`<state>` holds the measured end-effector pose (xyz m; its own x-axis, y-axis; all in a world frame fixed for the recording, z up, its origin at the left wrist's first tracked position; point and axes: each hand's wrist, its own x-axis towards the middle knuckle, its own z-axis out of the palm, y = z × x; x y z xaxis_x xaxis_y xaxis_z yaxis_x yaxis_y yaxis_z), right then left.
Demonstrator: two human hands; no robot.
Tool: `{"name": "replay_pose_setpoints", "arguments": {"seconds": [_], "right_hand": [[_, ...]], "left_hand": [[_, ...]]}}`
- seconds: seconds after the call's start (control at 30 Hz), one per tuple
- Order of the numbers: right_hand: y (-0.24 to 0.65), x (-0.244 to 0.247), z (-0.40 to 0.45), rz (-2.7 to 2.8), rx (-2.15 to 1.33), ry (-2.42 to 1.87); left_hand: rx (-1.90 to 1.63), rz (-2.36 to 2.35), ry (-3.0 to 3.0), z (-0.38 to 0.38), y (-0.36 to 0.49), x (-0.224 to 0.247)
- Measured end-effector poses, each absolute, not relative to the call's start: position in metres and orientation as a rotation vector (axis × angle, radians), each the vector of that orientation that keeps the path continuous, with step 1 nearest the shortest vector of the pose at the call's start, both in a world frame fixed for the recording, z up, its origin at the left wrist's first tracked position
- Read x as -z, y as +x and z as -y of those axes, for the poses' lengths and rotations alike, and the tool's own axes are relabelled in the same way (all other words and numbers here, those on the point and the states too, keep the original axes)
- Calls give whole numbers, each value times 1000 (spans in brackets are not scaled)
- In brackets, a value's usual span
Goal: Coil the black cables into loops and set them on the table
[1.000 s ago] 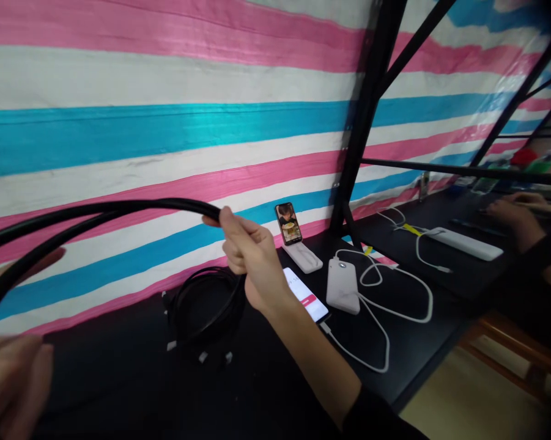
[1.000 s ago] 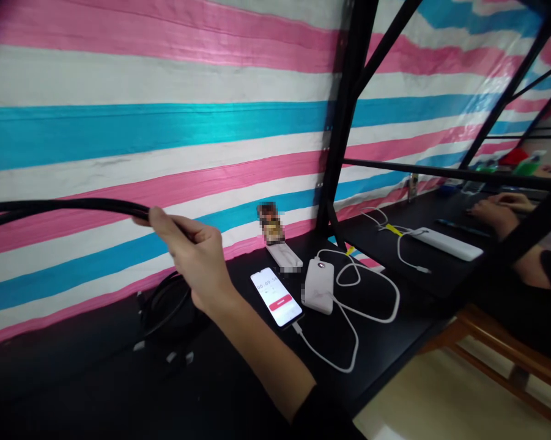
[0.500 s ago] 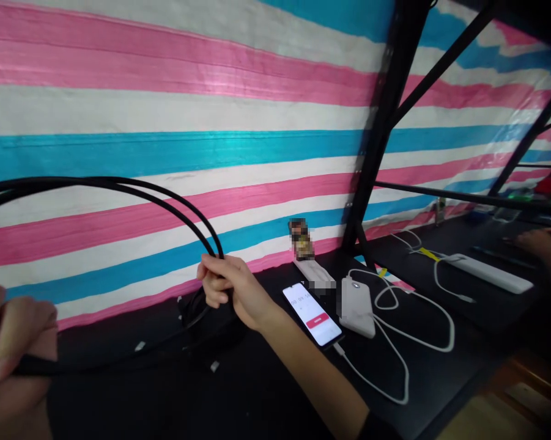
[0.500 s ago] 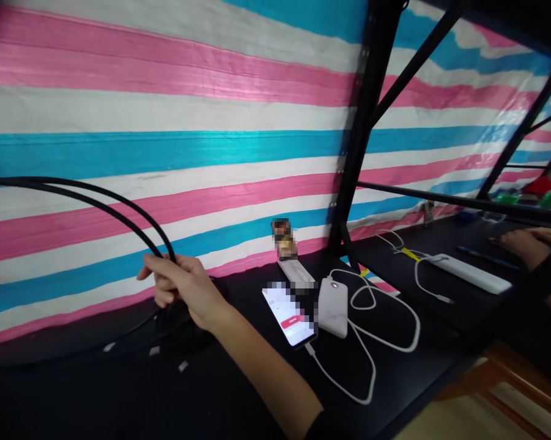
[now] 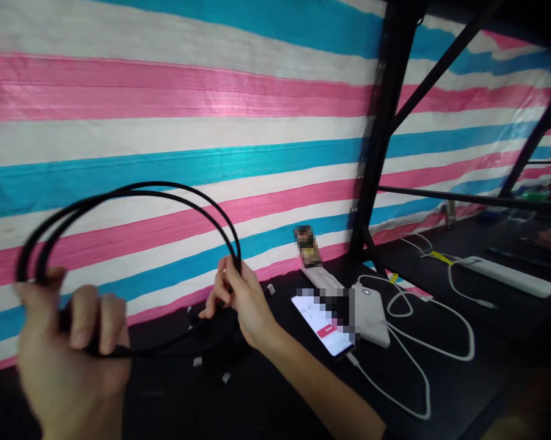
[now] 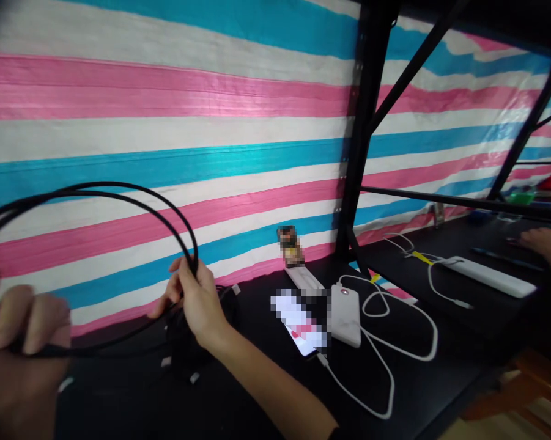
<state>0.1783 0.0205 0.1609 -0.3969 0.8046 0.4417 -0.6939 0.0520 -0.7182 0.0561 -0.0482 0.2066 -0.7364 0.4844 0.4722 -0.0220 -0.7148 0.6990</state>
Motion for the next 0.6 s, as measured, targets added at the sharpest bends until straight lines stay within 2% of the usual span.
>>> {"name": "replay_pose_setpoints", "arguments": {"seconds": [0.1,0.23,0.43,0.6], "right_hand": [[189,-168,-21,993,-1670,-167],[207,-179,-24,928,-1702,-158],[230,-190,-23,1009,-1658,-76],[262,-193,-23,1041,-1726,-138]], "left_hand": [[-2389,-949,1093,36,66,-199],[-2212,-1310,1368,24,65,-187],[-1707,-1744,1671,21,55,-177],[-1037,-1545,1860,21,24,-170]]}}
